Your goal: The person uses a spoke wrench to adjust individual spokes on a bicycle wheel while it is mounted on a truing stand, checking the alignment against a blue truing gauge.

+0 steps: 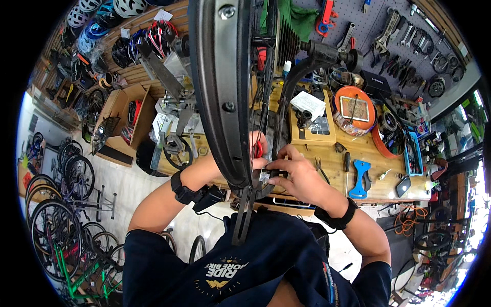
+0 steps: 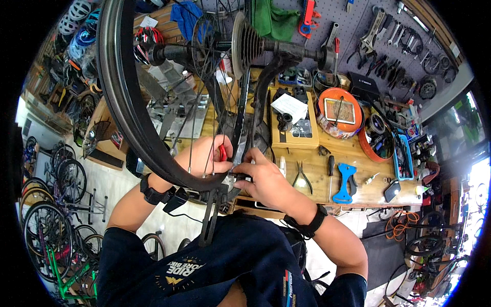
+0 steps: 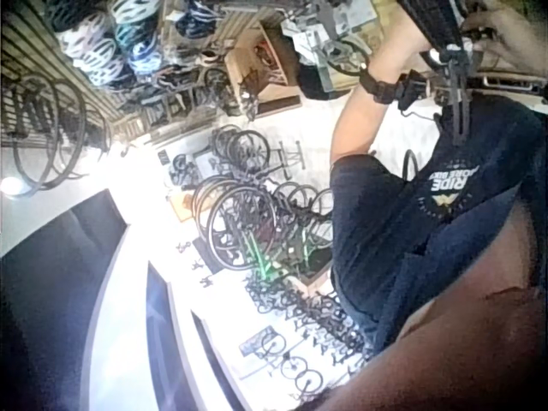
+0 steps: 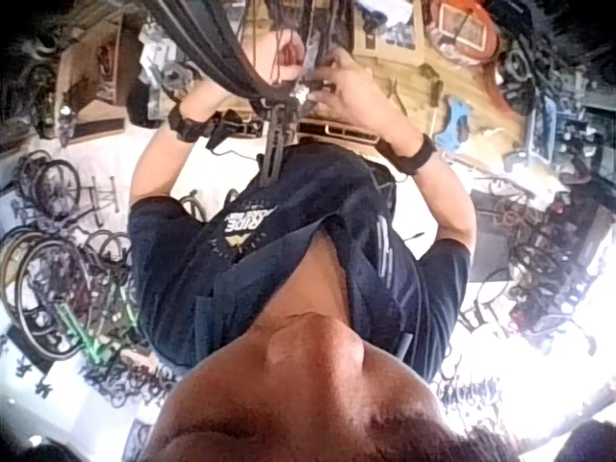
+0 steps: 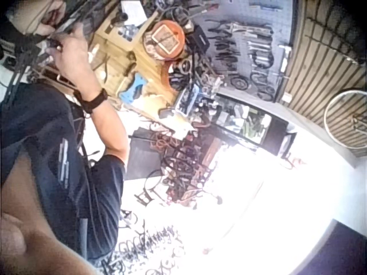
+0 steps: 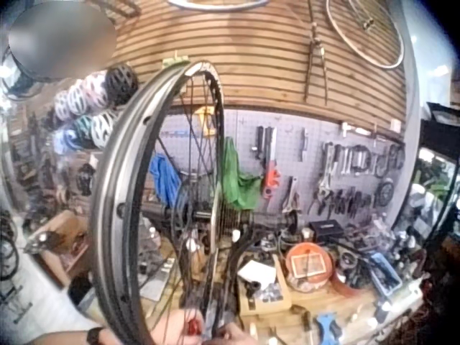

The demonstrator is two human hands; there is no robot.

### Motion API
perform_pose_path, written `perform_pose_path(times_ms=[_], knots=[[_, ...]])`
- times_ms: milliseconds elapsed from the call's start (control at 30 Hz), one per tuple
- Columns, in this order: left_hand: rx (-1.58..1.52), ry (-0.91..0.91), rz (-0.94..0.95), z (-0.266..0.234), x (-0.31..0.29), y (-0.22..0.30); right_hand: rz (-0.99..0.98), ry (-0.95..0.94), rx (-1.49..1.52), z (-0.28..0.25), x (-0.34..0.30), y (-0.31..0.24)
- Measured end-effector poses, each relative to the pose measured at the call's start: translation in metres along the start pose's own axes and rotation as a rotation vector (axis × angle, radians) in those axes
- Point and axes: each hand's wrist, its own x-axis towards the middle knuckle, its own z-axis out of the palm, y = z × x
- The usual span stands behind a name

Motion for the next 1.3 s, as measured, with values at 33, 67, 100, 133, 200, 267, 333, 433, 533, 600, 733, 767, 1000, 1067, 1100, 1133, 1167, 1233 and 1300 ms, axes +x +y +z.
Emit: perform_pose_path(times_ms=[33,67,100,133,200,267,333,433,533,600,733,767,1000,1067,1100,1133,1167,1233,1300], knots=[[0.01,-0.01,-0.008,-0.001,0.001,0.002,-0.052,0.021,0.022,0.0,-0.001,0.005],[0.02,-0.021,-0.017,-0.002,0.003,0.004,-0.105,0.043,0.044,-0.001,-0.003,0.012],[0.027,-0.029,-0.03,-0.003,0.003,0.004,-0.158,0.059,0.069,-0.002,-0.005,0.016],[-0.001,-0.038,-0.033,-0.002,0.004,0.002,-0.082,0.085,0.104,-0.004,-0.008,0.018],[-0.056,-0.06,-0.038,0.0,0.006,-0.005,0.073,0.139,0.173,-0.008,-0.014,0.019],[-0.135,-0.114,-0.063,0.001,0.011,-0.012,0.169,0.01,0.227,-0.003,-0.019,0.026],[-0.225,-0.155,-0.118,0.003,0.015,-0.014,0.186,-0.015,0.231,0.0,-0.022,0.026],[-0.299,-0.133,-0.167,0.008,0.016,-0.026,0.193,0.01,0.209,0.003,-0.024,0.025],[-0.305,-0.106,-0.151,0.01,0.017,-0.028,0.128,0.09,0.208,0.004,-0.026,0.022],[-0.253,-0.117,-0.166,0.009,0.018,-0.03,0.119,0.083,0.219,0.004,-0.026,0.022],[-0.209,-0.145,-0.19,0.006,0.021,-0.025,0.147,0.067,0.195,0.003,-0.025,0.021],[-0.198,-0.14,-0.188,0.007,0.021,-0.025,0.176,0.053,0.191,0.004,-0.025,0.021],[-0.187,-0.164,-0.194,0.006,0.023,-0.026,0.522,-0.058,0.654,0.016,-0.02,0.034],[-0.185,-0.166,-0.186,0.006,0.024,-0.027,0.555,-0.064,0.668,0.016,-0.019,0.033],[-0.194,-0.173,-0.182,0.006,0.024,-0.026,0.572,-0.067,0.656,0.015,-0.018,0.03],[-0.204,-0.181,-0.178,0.005,0.023,-0.025,0.59,-0.07,0.644,0.013,-0.017,0.028],[-0.214,-0.189,-0.173,0.004,0.023,-0.024,0.6,-0.076,0.645,0.011,-0.016,0.026],[-0.228,-0.188,-0.169,0.004,0.023,-0.023,0.62,-0.087,0.65,0.008,-0.016,0.024],[-0.233,-0.19,-0.16,0.003,0.023,-0.023,0.48,-0.041,0.623,0.016,-0.018,0.034]])
